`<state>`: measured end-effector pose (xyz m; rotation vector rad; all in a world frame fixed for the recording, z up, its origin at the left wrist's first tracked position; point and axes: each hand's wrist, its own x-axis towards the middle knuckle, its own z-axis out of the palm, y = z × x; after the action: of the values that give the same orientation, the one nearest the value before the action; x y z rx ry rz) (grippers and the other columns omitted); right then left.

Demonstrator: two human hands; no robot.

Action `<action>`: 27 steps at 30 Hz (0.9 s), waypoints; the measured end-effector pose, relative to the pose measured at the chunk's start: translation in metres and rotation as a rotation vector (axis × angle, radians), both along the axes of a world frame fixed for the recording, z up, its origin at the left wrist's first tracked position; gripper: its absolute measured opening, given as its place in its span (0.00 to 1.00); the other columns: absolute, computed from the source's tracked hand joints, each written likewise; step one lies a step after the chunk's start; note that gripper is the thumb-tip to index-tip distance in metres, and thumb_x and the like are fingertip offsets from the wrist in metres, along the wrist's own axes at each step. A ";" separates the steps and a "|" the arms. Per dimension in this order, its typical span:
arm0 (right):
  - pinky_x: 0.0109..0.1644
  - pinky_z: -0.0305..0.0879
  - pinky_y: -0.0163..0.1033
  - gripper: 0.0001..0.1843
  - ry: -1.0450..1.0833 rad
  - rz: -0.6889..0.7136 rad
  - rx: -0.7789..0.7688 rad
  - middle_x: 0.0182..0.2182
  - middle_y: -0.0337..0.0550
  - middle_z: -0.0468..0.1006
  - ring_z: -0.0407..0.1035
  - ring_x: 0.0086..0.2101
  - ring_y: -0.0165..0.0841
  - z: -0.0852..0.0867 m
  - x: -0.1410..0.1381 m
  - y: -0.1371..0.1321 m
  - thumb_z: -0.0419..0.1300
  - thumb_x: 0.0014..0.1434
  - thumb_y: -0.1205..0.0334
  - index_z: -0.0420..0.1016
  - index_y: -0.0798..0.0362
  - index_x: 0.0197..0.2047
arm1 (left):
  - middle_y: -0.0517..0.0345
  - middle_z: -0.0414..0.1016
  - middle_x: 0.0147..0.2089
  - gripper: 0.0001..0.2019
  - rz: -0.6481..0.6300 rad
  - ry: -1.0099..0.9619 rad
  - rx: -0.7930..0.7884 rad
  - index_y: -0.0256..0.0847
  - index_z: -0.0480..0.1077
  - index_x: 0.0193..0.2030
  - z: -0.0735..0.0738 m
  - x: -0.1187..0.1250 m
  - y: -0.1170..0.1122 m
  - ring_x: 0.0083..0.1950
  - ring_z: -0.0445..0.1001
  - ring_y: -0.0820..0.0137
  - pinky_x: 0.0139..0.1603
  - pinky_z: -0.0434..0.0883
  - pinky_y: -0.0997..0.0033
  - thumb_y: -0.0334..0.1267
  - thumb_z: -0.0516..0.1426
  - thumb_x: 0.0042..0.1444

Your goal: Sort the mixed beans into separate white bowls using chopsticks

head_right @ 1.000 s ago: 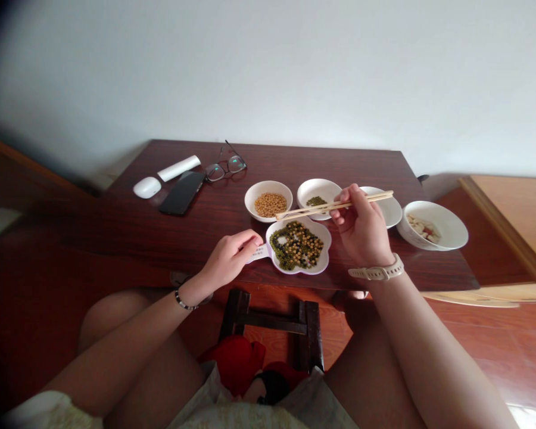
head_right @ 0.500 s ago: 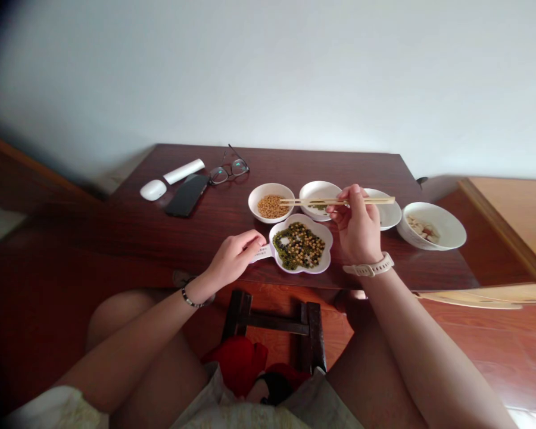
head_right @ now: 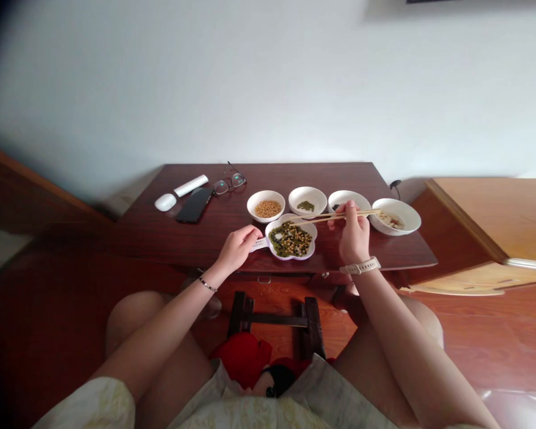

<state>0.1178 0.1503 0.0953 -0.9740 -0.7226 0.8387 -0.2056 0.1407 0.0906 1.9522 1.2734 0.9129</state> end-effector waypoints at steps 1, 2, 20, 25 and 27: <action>0.25 0.70 0.31 0.30 -0.022 -0.014 -0.014 0.27 0.34 0.76 0.71 0.23 0.27 0.000 0.000 -0.002 0.74 0.62 0.31 0.77 0.51 0.35 | 0.52 0.89 0.48 0.18 -0.001 0.013 -0.004 0.41 0.81 0.46 0.001 0.000 0.000 0.45 0.84 0.63 0.46 0.70 0.70 0.47 0.53 0.79; 0.25 0.70 0.31 0.30 -0.042 -0.026 -0.027 0.26 0.34 0.75 0.72 0.23 0.27 0.000 0.001 -0.003 0.74 0.62 0.30 0.77 0.51 0.35 | 0.51 0.89 0.48 0.18 -0.006 0.019 -0.004 0.41 0.81 0.46 0.001 0.000 0.000 0.46 0.84 0.63 0.46 0.70 0.70 0.47 0.53 0.79; 0.27 0.63 0.39 0.40 -0.812 -0.137 -0.123 0.18 0.43 0.77 0.71 0.20 0.34 0.056 0.008 -0.005 0.52 0.76 0.25 0.79 0.50 0.30 | 0.54 0.89 0.44 0.17 -0.005 0.017 -0.027 0.42 0.81 0.45 0.005 -0.002 0.000 0.45 0.85 0.64 0.46 0.72 0.70 0.46 0.54 0.79; 0.21 0.60 0.36 0.37 -0.785 -0.052 -0.162 0.18 0.41 0.76 0.68 0.18 0.32 0.053 0.010 -0.003 0.57 0.73 0.24 0.79 0.49 0.31 | 0.55 0.89 0.45 0.16 -0.037 0.005 -0.076 0.42 0.80 0.46 0.007 -0.004 -0.002 0.43 0.84 0.65 0.44 0.70 0.71 0.45 0.54 0.80; 0.20 0.61 0.36 0.37 -0.695 -0.019 -0.185 0.18 0.41 0.76 0.69 0.18 0.32 0.043 0.009 -0.001 0.59 0.72 0.24 0.79 0.49 0.31 | 0.56 0.88 0.46 0.16 -0.045 0.001 -0.092 0.43 0.80 0.46 0.008 -0.004 -0.004 0.43 0.84 0.66 0.43 0.69 0.71 0.45 0.54 0.80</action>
<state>0.1265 0.1496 0.1385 -1.4609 -1.2370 0.5447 -0.2097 0.1367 0.0989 1.9020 1.2454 0.8175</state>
